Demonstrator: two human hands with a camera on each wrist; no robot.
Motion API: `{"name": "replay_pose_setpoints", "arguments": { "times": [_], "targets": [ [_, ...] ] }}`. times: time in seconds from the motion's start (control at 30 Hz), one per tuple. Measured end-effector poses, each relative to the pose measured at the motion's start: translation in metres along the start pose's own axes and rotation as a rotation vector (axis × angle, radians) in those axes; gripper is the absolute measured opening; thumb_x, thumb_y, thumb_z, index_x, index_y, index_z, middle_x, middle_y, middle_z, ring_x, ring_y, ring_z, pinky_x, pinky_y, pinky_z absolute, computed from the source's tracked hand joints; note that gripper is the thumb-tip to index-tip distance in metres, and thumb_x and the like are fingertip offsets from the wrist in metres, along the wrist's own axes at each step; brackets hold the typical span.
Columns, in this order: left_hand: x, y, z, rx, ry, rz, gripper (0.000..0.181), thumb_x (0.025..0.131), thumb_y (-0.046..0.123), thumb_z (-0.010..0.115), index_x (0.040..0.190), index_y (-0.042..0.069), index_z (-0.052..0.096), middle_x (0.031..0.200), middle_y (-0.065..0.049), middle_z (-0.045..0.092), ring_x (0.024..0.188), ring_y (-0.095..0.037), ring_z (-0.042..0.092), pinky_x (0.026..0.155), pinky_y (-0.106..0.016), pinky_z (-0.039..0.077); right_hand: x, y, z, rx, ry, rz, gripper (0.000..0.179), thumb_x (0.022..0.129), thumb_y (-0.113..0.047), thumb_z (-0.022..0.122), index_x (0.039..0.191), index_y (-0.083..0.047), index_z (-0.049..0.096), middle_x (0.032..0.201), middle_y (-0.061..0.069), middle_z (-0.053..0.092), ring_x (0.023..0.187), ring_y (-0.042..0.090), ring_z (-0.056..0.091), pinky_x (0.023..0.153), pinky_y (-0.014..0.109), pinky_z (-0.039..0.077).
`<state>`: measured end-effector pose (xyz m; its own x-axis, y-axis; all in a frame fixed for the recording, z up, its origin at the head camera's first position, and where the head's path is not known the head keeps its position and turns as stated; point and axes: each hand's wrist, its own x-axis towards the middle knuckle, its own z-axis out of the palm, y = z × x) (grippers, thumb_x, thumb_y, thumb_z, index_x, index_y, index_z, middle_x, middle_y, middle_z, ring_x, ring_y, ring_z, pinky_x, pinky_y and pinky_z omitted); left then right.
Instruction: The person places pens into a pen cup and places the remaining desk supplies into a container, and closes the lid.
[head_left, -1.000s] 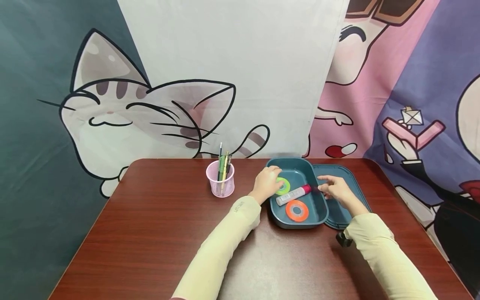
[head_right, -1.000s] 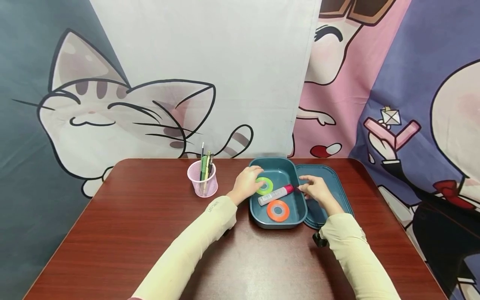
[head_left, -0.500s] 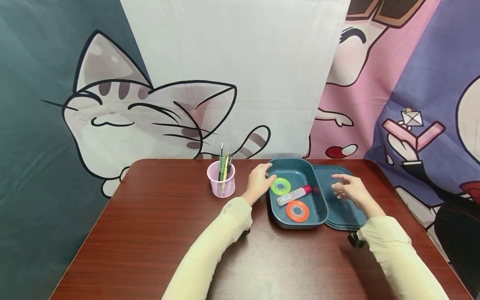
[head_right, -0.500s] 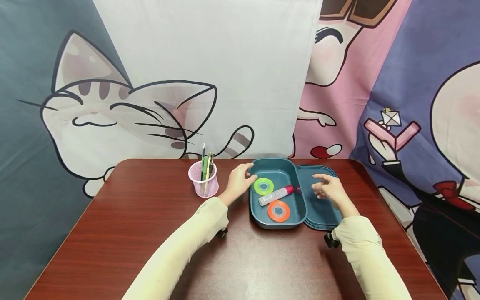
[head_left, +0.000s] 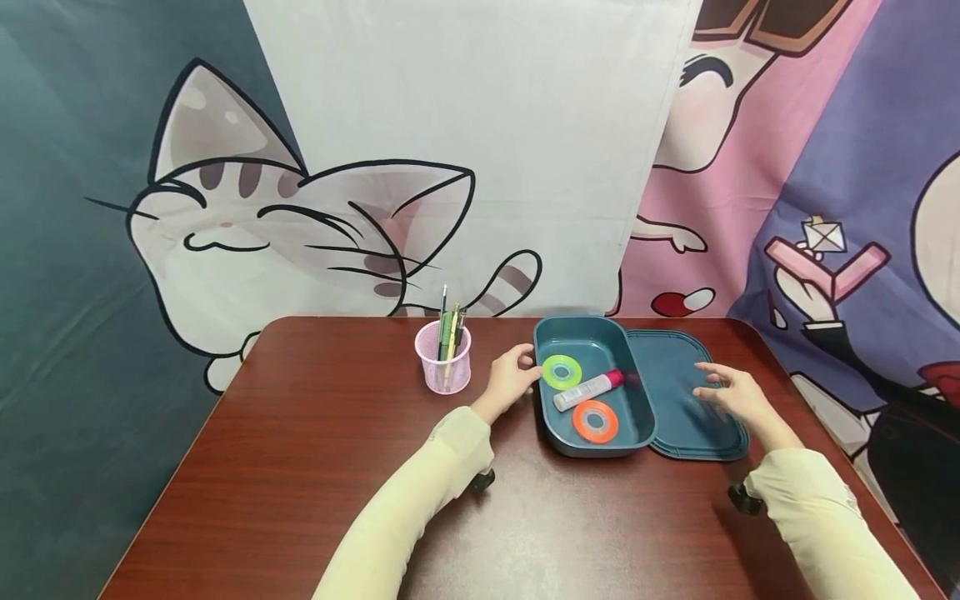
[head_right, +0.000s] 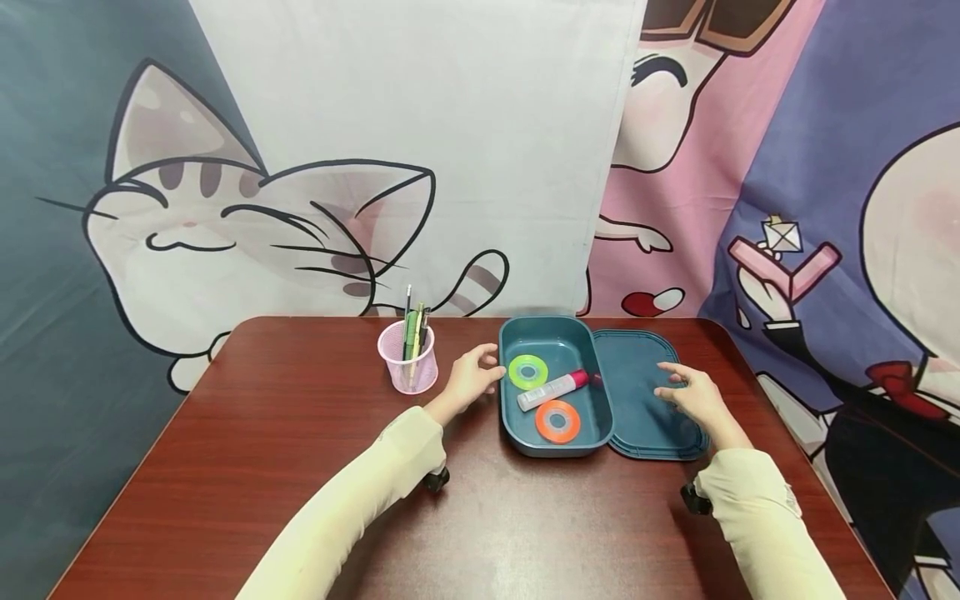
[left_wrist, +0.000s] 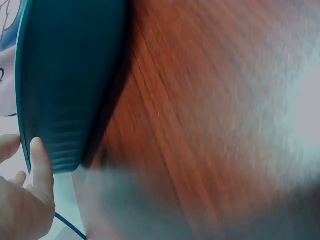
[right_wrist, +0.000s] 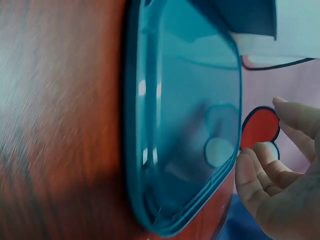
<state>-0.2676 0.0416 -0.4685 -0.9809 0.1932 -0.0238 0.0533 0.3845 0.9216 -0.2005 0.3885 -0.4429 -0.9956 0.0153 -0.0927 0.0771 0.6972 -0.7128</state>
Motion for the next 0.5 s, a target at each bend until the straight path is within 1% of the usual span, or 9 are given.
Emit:
{"name": "replay_pose_setpoints", "arguments": {
  "times": [0.07, 0.13, 0.2, 0.23, 0.3, 0.37, 0.5],
  "targets": [
    [-0.002, 0.000, 0.001, -0.098, -0.029, -0.045, 0.047, 0.080, 0.011, 0.063, 0.125, 0.007, 0.049, 0.099, -0.012, 0.058, 0.057, -0.015, 0.059, 0.055, -0.031, 0.053, -0.001, 0.004, -0.002, -0.080, -0.004, -0.007, 0.057, 0.081, -0.012, 0.060, 0.130, 0.005, 0.036, 0.119, 0.039, 0.041, 0.077, 0.024, 0.058, 0.060, 0.034, 0.047],
    [-0.002, 0.000, 0.002, -0.175, -0.052, -0.093, 0.048, 0.080, 0.009, 0.062, 0.126, 0.007, 0.047, 0.098, -0.012, 0.057, 0.059, -0.013, 0.058, 0.056, -0.029, 0.053, -0.002, 0.009, -0.003, -0.148, 0.000, -0.018, 0.058, 0.080, -0.011, 0.061, 0.130, 0.005, 0.037, 0.118, 0.040, 0.042, 0.089, 0.038, 0.054, 0.066, 0.041, 0.045],
    [-0.002, 0.002, 0.002, -0.235, -0.063, -0.135, 0.049, 0.080, 0.006, 0.061, 0.127, 0.007, 0.046, 0.097, -0.011, 0.056, 0.067, -0.019, 0.062, 0.055, -0.026, 0.053, -0.003, 0.015, -0.003, -0.218, 0.009, -0.040, 0.058, 0.077, -0.010, 0.063, 0.128, 0.006, 0.039, 0.115, 0.040, 0.044, 0.101, 0.046, 0.047, 0.073, 0.048, 0.043],
    [-0.002, 0.002, 0.003, -0.259, -0.064, -0.153, 0.049, 0.081, 0.005, 0.061, 0.127, 0.007, 0.046, 0.096, -0.010, 0.055, 0.071, -0.021, 0.063, 0.054, -0.024, 0.053, -0.003, 0.018, -0.003, -0.241, 0.014, -0.048, 0.058, 0.076, -0.009, 0.064, 0.127, 0.007, 0.040, 0.113, 0.040, 0.045, 0.105, 0.049, 0.043, 0.076, 0.052, 0.041],
    [-0.001, 0.003, 0.003, -0.293, -0.070, -0.184, 0.050, 0.081, 0.003, 0.060, 0.128, 0.008, 0.045, 0.095, -0.010, 0.054, 0.077, -0.025, 0.063, 0.055, -0.024, 0.053, -0.005, 0.023, -0.005, -0.280, 0.032, -0.067, 0.058, 0.074, -0.009, 0.065, 0.125, 0.008, 0.041, 0.109, 0.040, 0.048, 0.102, 0.049, 0.044, 0.077, 0.056, 0.038],
    [0.000, 0.004, 0.003, -0.312, -0.076, -0.204, 0.051, 0.081, 0.002, 0.059, 0.129, 0.008, 0.044, 0.093, -0.010, 0.054, 0.080, -0.026, 0.063, 0.056, -0.024, 0.053, -0.007, 0.028, -0.006, -0.308, 0.054, -0.082, 0.057, 0.072, -0.007, 0.064, 0.123, 0.008, 0.043, 0.105, 0.039, 0.051, 0.099, 0.049, 0.047, 0.076, 0.056, 0.037],
    [0.001, 0.004, 0.003, -0.316, -0.090, -0.220, 0.053, 0.081, 0.001, 0.059, 0.130, 0.009, 0.042, 0.092, -0.010, 0.056, 0.079, -0.023, 0.063, 0.057, -0.025, 0.053, -0.012, 0.038, -0.006, -0.345, 0.088, -0.087, 0.054, 0.072, -0.006, 0.062, 0.121, 0.009, 0.044, 0.098, 0.035, 0.055, 0.093, 0.048, 0.049, 0.073, 0.054, 0.038]
  ]
}}
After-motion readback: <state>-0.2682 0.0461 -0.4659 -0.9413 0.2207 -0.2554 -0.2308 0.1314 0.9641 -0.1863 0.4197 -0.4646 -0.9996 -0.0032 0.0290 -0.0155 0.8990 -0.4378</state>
